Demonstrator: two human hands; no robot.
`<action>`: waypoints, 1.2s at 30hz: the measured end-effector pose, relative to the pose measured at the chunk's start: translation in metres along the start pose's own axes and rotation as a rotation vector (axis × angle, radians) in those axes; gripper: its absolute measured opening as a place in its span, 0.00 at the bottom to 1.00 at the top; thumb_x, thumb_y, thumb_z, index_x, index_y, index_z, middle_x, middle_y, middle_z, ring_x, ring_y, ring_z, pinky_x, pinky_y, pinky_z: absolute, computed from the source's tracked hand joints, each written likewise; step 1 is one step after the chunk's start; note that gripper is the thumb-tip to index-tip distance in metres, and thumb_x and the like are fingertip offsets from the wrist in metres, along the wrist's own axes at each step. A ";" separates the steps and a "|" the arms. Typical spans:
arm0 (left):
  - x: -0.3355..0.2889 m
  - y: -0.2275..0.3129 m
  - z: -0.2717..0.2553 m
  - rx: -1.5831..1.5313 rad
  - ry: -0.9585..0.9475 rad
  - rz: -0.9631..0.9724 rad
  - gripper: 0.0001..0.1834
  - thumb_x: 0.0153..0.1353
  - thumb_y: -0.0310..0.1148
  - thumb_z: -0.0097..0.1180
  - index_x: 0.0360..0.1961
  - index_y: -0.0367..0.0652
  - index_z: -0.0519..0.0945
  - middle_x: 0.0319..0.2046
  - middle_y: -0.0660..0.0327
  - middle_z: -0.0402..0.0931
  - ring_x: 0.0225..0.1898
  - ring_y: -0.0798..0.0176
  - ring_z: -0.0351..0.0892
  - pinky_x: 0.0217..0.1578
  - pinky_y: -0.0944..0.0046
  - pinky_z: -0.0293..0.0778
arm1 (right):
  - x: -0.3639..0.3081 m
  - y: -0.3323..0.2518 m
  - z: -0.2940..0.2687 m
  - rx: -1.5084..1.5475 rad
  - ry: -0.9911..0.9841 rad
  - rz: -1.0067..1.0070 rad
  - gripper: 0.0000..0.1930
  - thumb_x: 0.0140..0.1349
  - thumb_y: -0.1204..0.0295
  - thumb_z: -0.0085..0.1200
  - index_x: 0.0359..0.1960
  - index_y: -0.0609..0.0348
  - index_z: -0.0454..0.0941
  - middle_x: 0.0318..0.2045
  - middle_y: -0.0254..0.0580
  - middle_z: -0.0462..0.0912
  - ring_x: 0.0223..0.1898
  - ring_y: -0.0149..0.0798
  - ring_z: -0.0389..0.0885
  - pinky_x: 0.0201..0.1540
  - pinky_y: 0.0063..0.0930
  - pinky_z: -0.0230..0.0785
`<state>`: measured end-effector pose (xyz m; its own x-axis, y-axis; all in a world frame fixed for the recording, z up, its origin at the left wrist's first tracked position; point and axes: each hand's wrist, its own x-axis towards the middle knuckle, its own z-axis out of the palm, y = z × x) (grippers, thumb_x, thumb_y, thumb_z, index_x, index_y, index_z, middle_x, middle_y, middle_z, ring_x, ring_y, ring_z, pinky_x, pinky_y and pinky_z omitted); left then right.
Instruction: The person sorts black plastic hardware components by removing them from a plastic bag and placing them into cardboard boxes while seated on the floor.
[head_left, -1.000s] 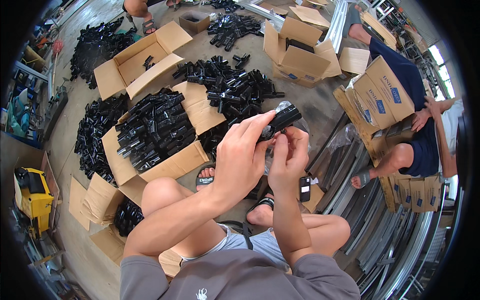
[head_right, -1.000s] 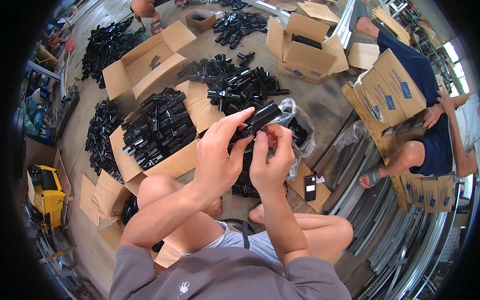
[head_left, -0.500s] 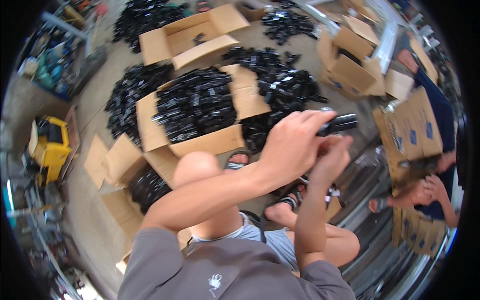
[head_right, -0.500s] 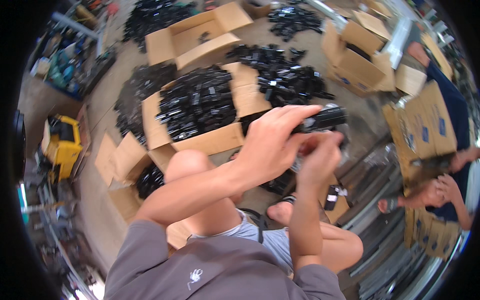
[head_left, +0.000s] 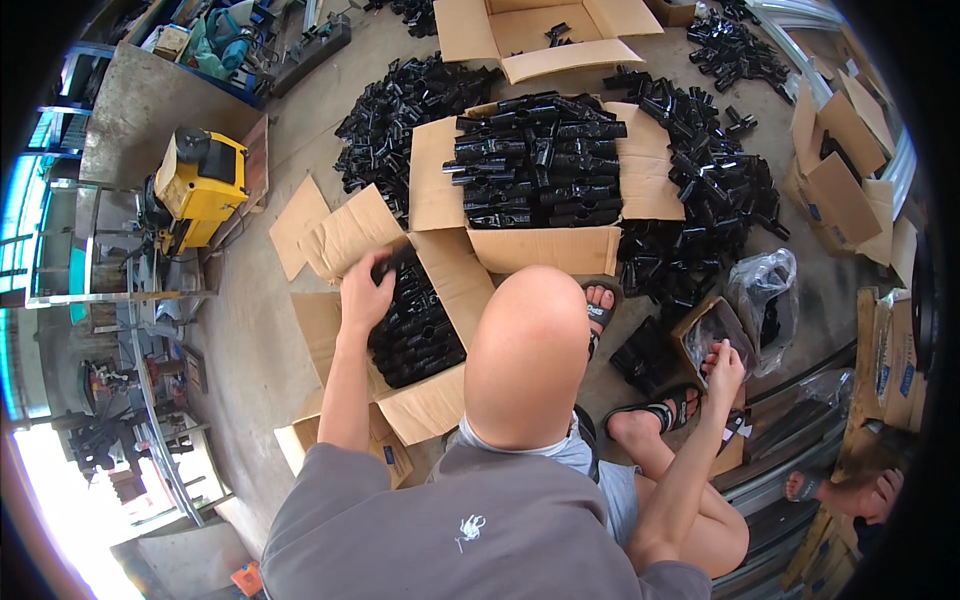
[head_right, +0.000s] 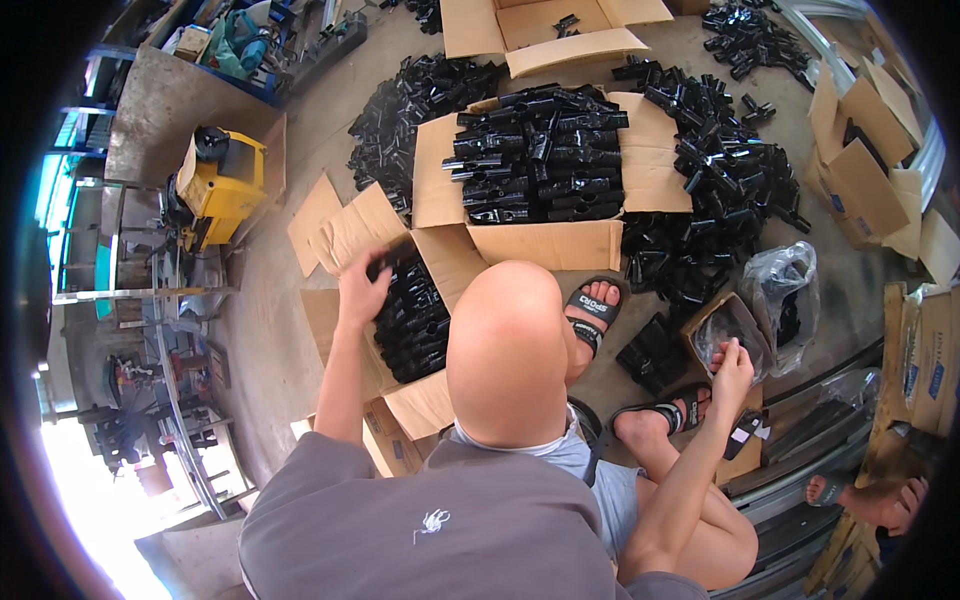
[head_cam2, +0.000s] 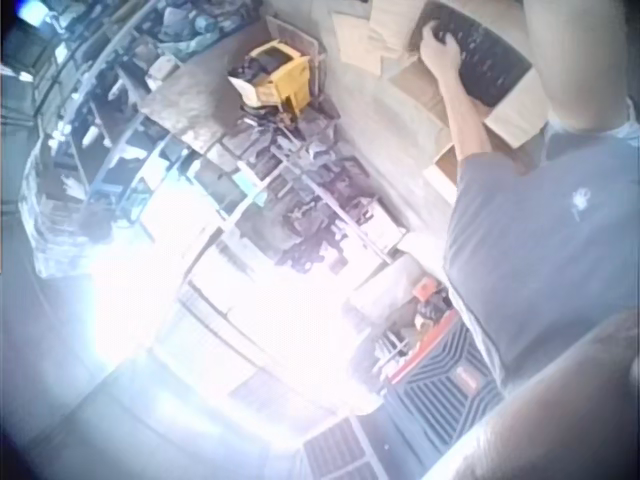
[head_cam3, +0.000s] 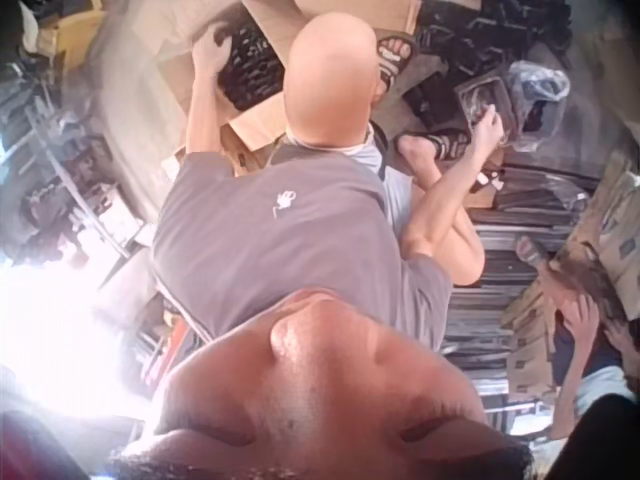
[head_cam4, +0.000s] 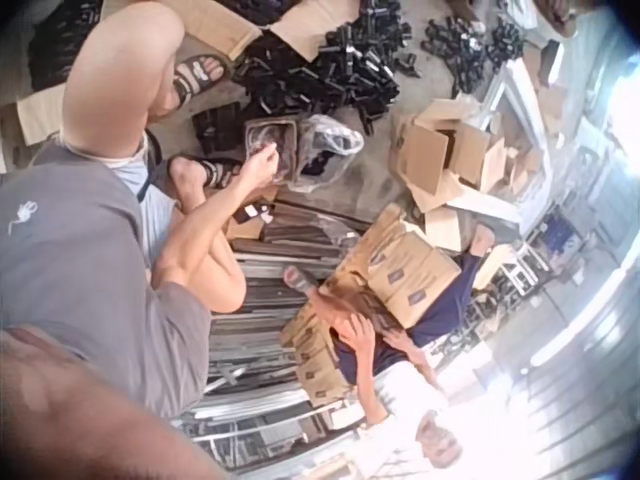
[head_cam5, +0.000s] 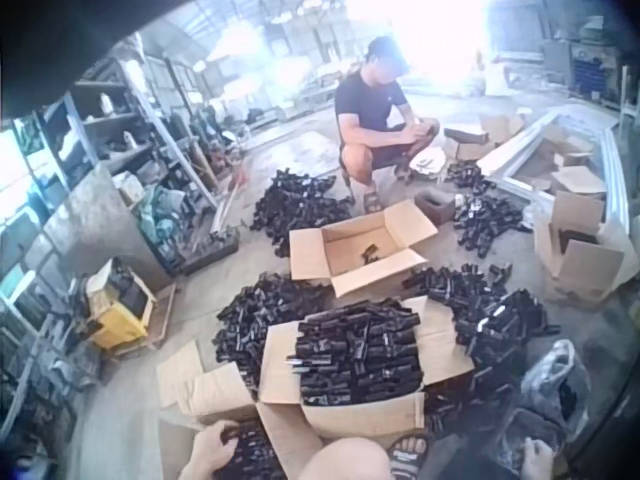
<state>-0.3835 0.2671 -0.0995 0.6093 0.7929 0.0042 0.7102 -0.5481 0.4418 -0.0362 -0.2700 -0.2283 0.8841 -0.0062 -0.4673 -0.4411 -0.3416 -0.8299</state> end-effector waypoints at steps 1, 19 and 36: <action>-0.014 -0.031 0.014 0.016 -0.023 -0.004 0.19 0.58 0.29 0.63 0.53 0.45 0.83 0.48 0.50 0.87 0.52 0.44 0.85 0.55 0.49 0.78 | -0.001 -0.001 0.002 -0.042 -0.024 -0.005 0.18 0.79 0.60 0.51 0.36 0.63 0.81 0.25 0.32 0.78 0.24 0.25 0.74 0.28 0.22 0.69; -0.003 -0.121 0.098 -0.293 0.037 -0.198 0.16 0.72 0.32 0.61 0.58 0.38 0.82 0.46 0.54 0.87 0.46 0.65 0.85 0.50 0.63 0.81 | -0.078 -0.002 0.051 -0.769 -0.025 -0.205 0.10 0.67 0.66 0.60 0.41 0.59 0.85 0.38 0.51 0.88 0.43 0.54 0.86 0.48 0.46 0.77; -0.011 0.307 -0.017 -0.913 -0.085 0.446 0.16 0.72 0.22 0.57 0.59 0.34 0.78 0.51 0.51 0.85 0.56 0.61 0.83 0.62 0.61 0.75 | -0.019 0.040 0.102 -1.176 -0.125 -0.423 0.09 0.69 0.67 0.55 0.42 0.58 0.82 0.41 0.46 0.88 0.45 0.49 0.88 0.48 0.43 0.76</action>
<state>-0.1787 0.0945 0.0512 0.8007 0.5253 0.2882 -0.1067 -0.3483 0.9313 -0.0868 -0.1880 -0.2833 0.8733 0.3755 -0.3106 0.3345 -0.9254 -0.1781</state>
